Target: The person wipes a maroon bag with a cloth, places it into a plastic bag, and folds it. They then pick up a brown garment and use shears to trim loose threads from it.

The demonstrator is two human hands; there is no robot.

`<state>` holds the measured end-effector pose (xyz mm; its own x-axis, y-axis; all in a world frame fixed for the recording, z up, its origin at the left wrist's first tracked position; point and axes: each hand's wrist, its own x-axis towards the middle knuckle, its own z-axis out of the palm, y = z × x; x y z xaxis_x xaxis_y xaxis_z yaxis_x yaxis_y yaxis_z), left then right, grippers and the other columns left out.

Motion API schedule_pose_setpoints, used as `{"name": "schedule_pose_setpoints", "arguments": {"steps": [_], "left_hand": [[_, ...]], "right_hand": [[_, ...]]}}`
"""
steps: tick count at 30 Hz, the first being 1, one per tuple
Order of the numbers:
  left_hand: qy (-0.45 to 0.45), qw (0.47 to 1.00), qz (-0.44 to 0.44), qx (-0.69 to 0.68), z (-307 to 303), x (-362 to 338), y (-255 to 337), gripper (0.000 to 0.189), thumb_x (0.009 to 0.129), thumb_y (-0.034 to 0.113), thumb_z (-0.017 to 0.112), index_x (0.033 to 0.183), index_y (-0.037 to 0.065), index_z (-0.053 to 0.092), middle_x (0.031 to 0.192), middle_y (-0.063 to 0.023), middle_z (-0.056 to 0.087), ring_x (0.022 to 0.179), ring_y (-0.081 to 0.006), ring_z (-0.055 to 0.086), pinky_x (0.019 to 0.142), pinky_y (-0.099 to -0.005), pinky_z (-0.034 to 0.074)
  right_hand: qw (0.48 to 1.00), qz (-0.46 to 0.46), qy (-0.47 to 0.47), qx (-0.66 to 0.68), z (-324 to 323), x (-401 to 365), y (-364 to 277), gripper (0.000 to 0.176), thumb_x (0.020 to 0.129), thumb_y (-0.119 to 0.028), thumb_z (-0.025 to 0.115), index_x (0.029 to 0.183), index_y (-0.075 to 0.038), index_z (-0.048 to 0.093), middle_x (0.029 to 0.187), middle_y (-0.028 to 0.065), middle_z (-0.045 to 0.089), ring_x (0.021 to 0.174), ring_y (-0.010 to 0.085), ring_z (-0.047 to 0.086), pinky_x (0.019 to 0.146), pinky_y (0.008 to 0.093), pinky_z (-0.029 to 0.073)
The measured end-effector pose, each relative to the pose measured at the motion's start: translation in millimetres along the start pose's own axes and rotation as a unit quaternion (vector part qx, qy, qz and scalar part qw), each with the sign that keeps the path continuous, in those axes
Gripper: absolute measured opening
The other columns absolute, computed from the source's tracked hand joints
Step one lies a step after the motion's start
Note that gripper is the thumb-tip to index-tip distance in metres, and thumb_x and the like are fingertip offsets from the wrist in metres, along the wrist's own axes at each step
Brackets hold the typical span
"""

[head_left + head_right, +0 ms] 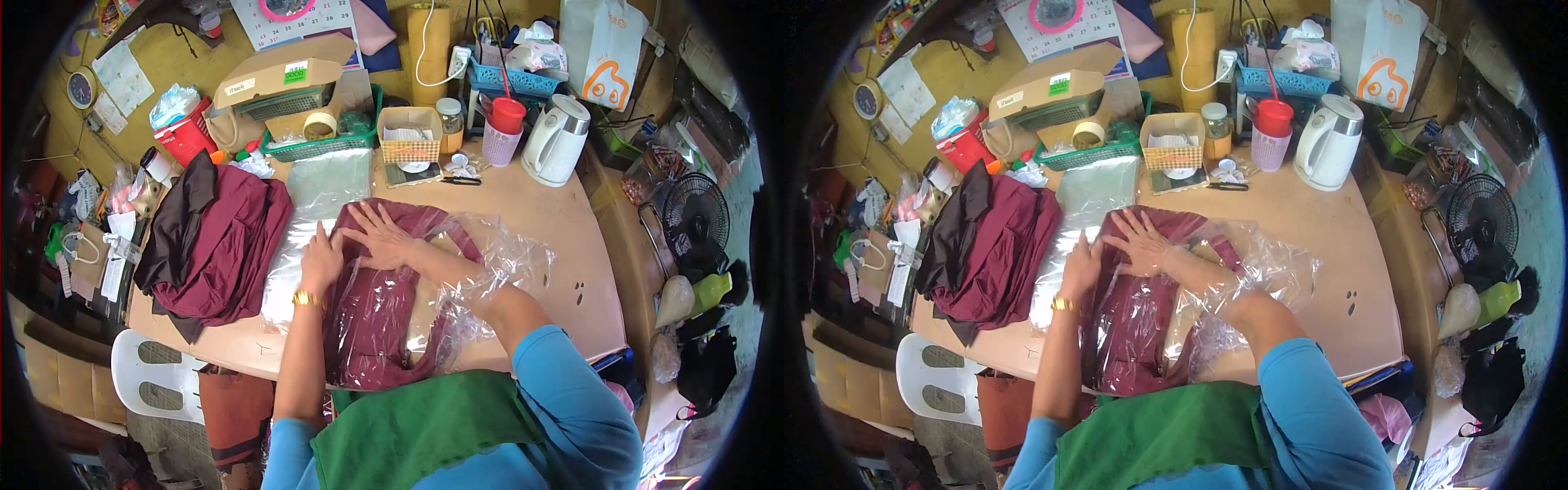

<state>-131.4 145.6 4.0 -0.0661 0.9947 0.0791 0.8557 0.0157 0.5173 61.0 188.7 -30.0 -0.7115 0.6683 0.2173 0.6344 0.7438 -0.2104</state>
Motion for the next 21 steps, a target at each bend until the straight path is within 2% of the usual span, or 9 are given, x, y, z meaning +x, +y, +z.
{"name": "schedule_pose_setpoints", "arguments": {"steps": [4, 6, 8, 10, 12, 16, 18, 19, 21], "left_hand": [[0.058, 0.993, -0.022, -0.101, 23.2, 77.6, 1.0, 0.071, 0.096, 0.05, 0.056, 0.128, -0.013, 0.057, 0.123, -0.0376, 0.061, 0.121, -0.0445, 0.059, 0.105, -0.0448, 0.044], [-0.035, 0.99, -0.032, -0.132, 19.7, 82.6, 19.7, 0.06, 0.092, 0.046, 0.065, 0.115, -0.01, 0.067, 0.106, -0.0324, 0.069, 0.107, -0.0389, 0.068, 0.096, -0.0423, 0.048], [-0.068, 0.974, -0.038, -0.213, 33.6, 92.6, 6.1, 0.047, 0.091, 0.037, 0.069, 0.105, -0.007, 0.071, 0.094, -0.0247, 0.073, 0.092, -0.0308, 0.07, 0.086, -0.0392, 0.05], [0.004, 0.93, -0.016, -0.367, 29.9, 83.6, -1.8, 0.038, 0.092, 0.03, 0.068, 0.103, -0.007, 0.071, 0.091, -0.0173, 0.073, 0.083, -0.0224, 0.066, 0.078, -0.0366, 0.05], [0.111, 0.958, -0.004, -0.264, 4.3, 65.4, -6.4, 0.029, 0.093, 0.025, 0.067, 0.096, -0.004, 0.072, 0.087, -0.0094, 0.072, 0.078, -0.016, 0.062, 0.072, -0.0338, 0.048], [0.071, 0.936, -0.059, -0.34, 6.8, 58.5, -57.5, 0.035, 0.095, 0.032, 0.065, 0.097, -0.003, 0.068, 0.081, -0.0112, 0.071, 0.073, -0.027, 0.065, 0.074, -0.0401, 0.05], [0.177, 0.983, -0.054, -0.008, 6.0, 51.3, -49.5, 0.04, 0.099, 0.036, 0.059, 0.116, 0.0, 0.063, 0.102, -0.0186, 0.072, 0.09, -0.0374, 0.068, 0.082, -0.0468, 0.051], [0.169, 0.984, -0.044, 0.021, -9.6, 41.0, -27.4, 0.049, 0.101, 0.042, 0.053, 0.135, 0.008, 0.053, 0.138, -0.0224, 0.058, 0.125, -0.0413, 0.056, 0.097, -0.0563, 0.045], [0.195, 0.977, 0.029, 0.088, -21.8, 26.8, -1.3, 0.053, 0.101, 0.046, 0.051, 0.14, 0.01, 0.05, 0.149, -0.0206, 0.046, 0.136, -0.0405, 0.044, 0.105, -0.0607, 0.037]], "right_hand": [[0.993, -0.063, -0.079, 0.058, -18.6, -4.1, -21.3, 0.089, 0.086, -0.061, 0.064, 0.157, -0.019, 0.031, 0.167, 0.017, 0.01, 0.154, 0.0398, 0.008, 0.119, 0.0682, 0.012], [0.993, -0.06, -0.044, 0.093, -19.7, -19.5, -28.1, 0.085, 0.087, -0.057, 0.065, 0.156, -0.02, 0.033, 0.166, 0.0159, 0.016, 0.154, 0.037, 0.012, 0.118, 0.0695, 0.014], [0.99, -0.094, -0.072, -0.08, -45.5, -42.5, -32.5, 0.084, 0.087, -0.058, 0.065, 0.156, -0.018, 0.035, 0.164, 0.0179, 0.021, 0.153, 0.0364, 0.016, 0.119, 0.0696, 0.011], [0.991, -0.054, -0.016, -0.123, -67.0, -73.5, -20.7, 0.081, 0.089, -0.055, 0.062, 0.157, -0.023, 0.033, 0.165, 0.0165, 0.022, 0.153, 0.0371, 0.019, 0.116, 0.0718, 0.013], [0.988, 0.02, -0.022, -0.151, -84.1, -116.9, 5.5, 0.081, 0.088, -0.056, 0.063, 0.156, -0.024, 0.035, 0.165, 0.0166, 0.021, 0.152, 0.0382, 0.019, 0.117, 0.07, 0.013], [0.991, 0.125, -0.004, -0.057, -87.1, -167.5, 43.4, 0.065, 0.087, -0.052, 0.067, 0.145, -0.024, 0.054, 0.166, 0.0132, 0.021, 0.151, 0.0382, 0.021, 0.118, 0.0695, 0.011], [0.995, 0.085, 0.04, -0.027, -89.2, -169.1, 37.6, 0.052, 0.089, -0.048, 0.067, 0.134, -0.023, 0.061, 0.159, 0.0121, 0.033, 0.147, 0.0358, 0.03, 0.118, 0.0703, 0.009], [0.996, 0.041, 0.085, 0.0, -92.2, -167.7, 33.8, 0.04, 0.09, -0.044, 0.066, 0.124, -0.022, 0.069, 0.152, 0.011, 0.046, 0.143, 0.0334, 0.039, 0.117, 0.071, 0.007], [0.995, 0.005, 0.031, 0.096, -85.0, -177.3, 25.4, 0.034, 0.089, -0.036, 0.068, 0.117, -0.018, 0.071, 0.139, 0.0107, 0.056, 0.137, 0.0316, 0.046, 0.12, 0.0678, 0.005]]}}
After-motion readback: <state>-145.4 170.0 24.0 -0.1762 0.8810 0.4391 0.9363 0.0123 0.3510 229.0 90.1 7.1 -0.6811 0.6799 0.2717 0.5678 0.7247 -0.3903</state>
